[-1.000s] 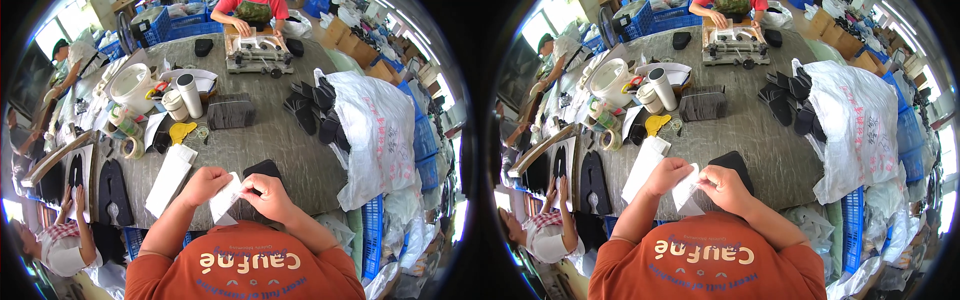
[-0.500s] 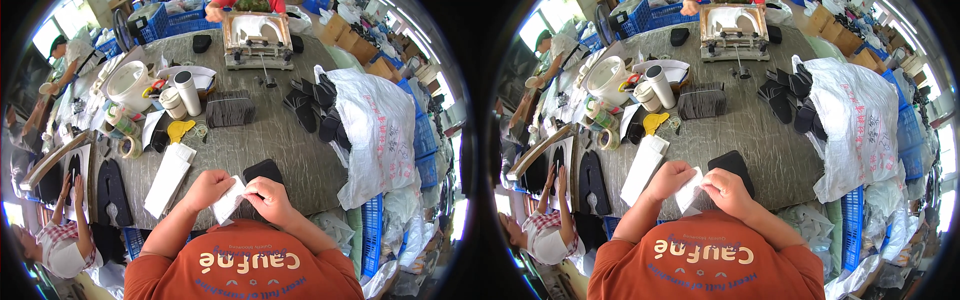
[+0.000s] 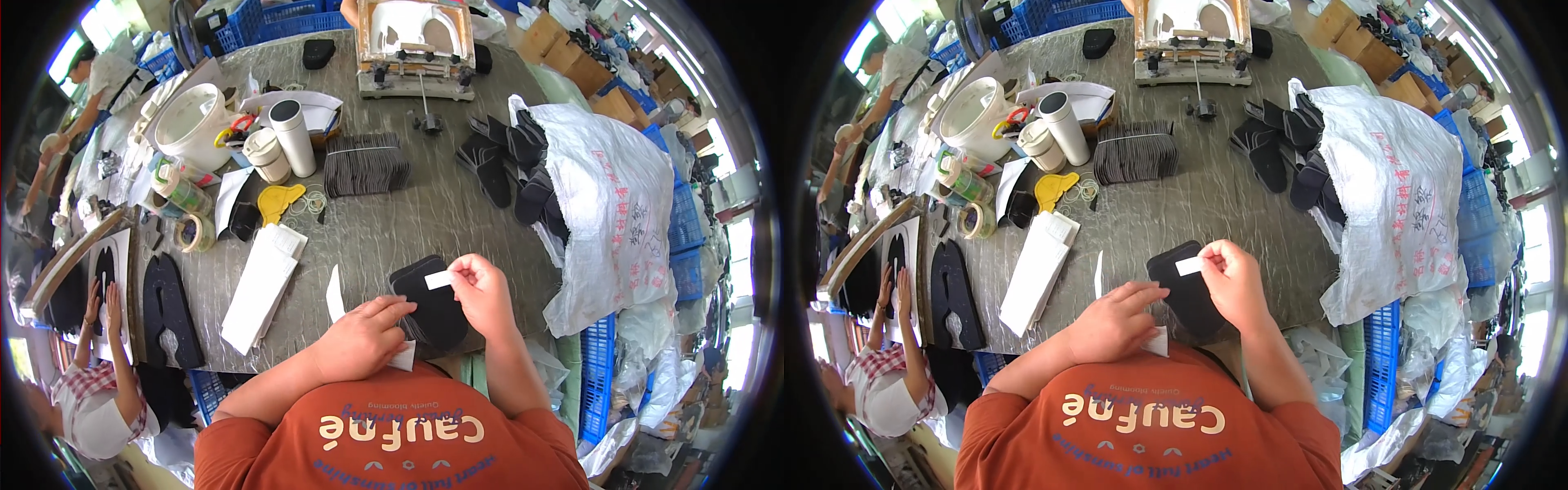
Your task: Sorting, labeling, and bundling cut fabric or foam components for footwear manufacturing.
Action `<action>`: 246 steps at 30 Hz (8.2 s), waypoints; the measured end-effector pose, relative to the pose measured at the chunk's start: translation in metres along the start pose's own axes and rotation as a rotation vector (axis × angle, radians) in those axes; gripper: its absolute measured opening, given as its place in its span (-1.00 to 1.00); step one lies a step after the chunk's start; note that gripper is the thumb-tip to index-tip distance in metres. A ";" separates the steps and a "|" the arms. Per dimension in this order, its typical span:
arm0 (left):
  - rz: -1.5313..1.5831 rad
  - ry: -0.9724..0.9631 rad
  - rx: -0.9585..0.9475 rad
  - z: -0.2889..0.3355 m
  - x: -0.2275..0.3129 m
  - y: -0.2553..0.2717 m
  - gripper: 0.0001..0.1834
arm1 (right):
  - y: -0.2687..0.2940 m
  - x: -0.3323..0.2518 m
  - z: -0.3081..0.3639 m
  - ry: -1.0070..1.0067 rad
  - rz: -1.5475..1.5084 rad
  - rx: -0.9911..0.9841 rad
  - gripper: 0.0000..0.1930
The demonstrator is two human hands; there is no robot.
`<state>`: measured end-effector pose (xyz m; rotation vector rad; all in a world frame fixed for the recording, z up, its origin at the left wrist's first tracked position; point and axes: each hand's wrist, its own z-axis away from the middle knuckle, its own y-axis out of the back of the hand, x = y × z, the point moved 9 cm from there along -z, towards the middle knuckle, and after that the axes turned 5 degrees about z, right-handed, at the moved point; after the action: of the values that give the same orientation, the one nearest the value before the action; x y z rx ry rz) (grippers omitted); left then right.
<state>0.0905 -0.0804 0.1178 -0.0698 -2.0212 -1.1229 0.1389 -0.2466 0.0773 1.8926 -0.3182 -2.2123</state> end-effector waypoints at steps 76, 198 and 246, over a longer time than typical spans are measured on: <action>0.181 0.077 -0.259 -0.017 -0.033 -0.031 -0.75 | 0.084 0.081 -0.006 0.136 0.424 0.483 -0.78; 0.428 0.702 0.081 0.010 -0.070 0.000 -0.78 | -0.031 -0.067 0.048 0.757 0.250 0.035 -0.85; 0.196 0.391 0.139 0.002 -0.038 0.008 -0.83 | -0.009 -0.024 0.005 0.270 0.077 0.064 -0.95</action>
<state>0.1176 -0.0622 0.0975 0.0214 -1.6954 -0.8005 0.1373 -0.2305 0.0979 2.1413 -0.4115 -1.8890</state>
